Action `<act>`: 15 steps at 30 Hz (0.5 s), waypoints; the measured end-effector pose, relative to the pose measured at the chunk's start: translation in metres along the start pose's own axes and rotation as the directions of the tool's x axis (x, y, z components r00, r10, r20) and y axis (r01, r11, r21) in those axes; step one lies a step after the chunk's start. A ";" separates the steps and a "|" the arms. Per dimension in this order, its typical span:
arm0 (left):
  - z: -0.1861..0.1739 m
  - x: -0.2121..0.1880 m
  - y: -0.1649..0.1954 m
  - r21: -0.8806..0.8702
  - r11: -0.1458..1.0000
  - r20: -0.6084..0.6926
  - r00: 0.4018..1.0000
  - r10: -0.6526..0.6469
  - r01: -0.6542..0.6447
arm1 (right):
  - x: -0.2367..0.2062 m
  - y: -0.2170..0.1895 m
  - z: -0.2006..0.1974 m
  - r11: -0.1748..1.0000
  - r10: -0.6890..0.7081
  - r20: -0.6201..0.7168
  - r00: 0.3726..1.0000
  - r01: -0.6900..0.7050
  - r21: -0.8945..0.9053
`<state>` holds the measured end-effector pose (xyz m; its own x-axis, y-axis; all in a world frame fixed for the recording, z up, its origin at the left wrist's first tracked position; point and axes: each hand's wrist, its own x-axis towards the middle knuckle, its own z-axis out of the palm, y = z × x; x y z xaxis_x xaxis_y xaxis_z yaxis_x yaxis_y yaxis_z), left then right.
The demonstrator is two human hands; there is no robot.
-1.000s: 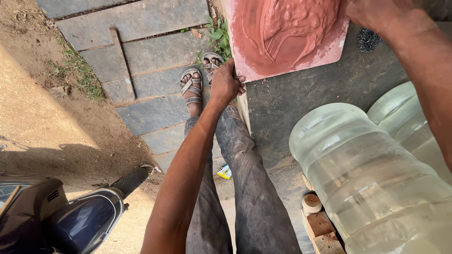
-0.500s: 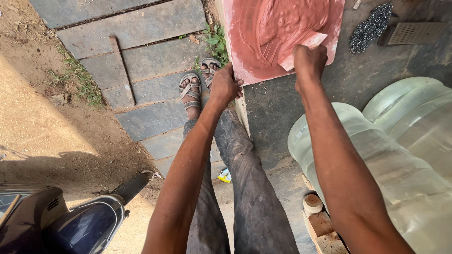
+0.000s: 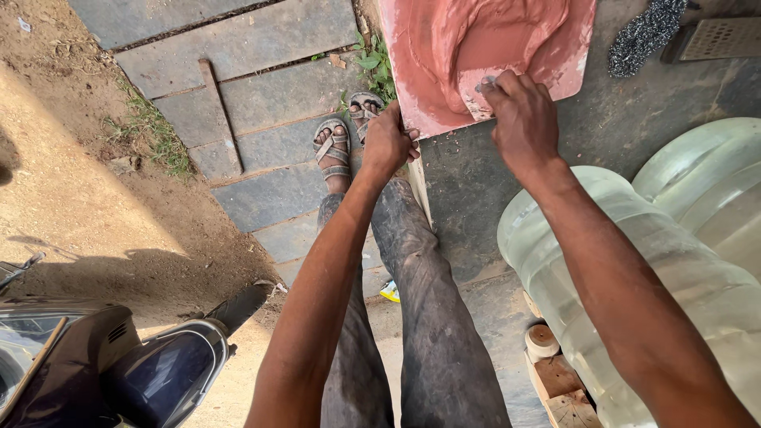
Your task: The person prepares a pink putty-like substance by spreading and mixing it on a square board using a small metal scraper.
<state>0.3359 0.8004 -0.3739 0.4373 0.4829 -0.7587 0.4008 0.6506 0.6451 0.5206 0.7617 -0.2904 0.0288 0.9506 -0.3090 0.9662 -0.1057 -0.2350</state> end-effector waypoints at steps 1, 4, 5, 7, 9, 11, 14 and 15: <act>0.001 -0.002 0.001 0.017 1.000 -0.002 1.000 -0.017 0.017 | 0.000 0.003 -0.004 1.000 0.021 0.014 1.000 -0.021 0.019; 0.000 -0.003 0.004 0.055 0.998 -0.017 1.000 0.011 -0.010 | 0.027 0.021 -0.007 0.999 0.034 -0.100 0.994 -0.031 0.029; 0.000 -0.002 0.005 0.039 0.999 -0.011 1.000 0.023 -0.023 | 0.033 0.020 -0.007 1.000 0.014 -0.188 0.982 -0.014 0.002; -0.001 -0.004 0.005 0.019 1.000 -0.013 1.000 -0.010 0.010 | 0.034 0.010 -0.001 1.000 0.000 -0.195 0.981 0.003 0.011; -0.001 -0.003 0.006 0.013 0.999 0.002 0.999 -0.043 0.043 | 0.028 0.004 0.002 0.999 0.021 -0.077 0.997 -0.018 0.043; -0.001 -0.004 0.008 0.033 0.999 -0.017 0.999 -0.036 0.036 | 0.025 0.006 -0.011 0.996 -0.042 -0.005 0.999 0.042 0.084; -0.001 -0.004 0.009 0.018 1.000 -0.021 1.000 -0.017 0.017 | 0.042 0.020 -0.034 0.995 -0.089 -0.200 0.976 0.096 0.027; -0.001 -0.004 0.009 0.004 0.999 -0.021 0.999 -0.035 0.035 | 0.047 0.020 -0.035 0.995 -0.098 -0.291 0.952 0.104 0.003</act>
<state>0.3372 0.8048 -0.3650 0.4058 0.4720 -0.7826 0.4190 0.6649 0.6183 0.5501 0.8146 -0.2769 0.0069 1.0000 -0.0026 0.9633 -0.0073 -0.2683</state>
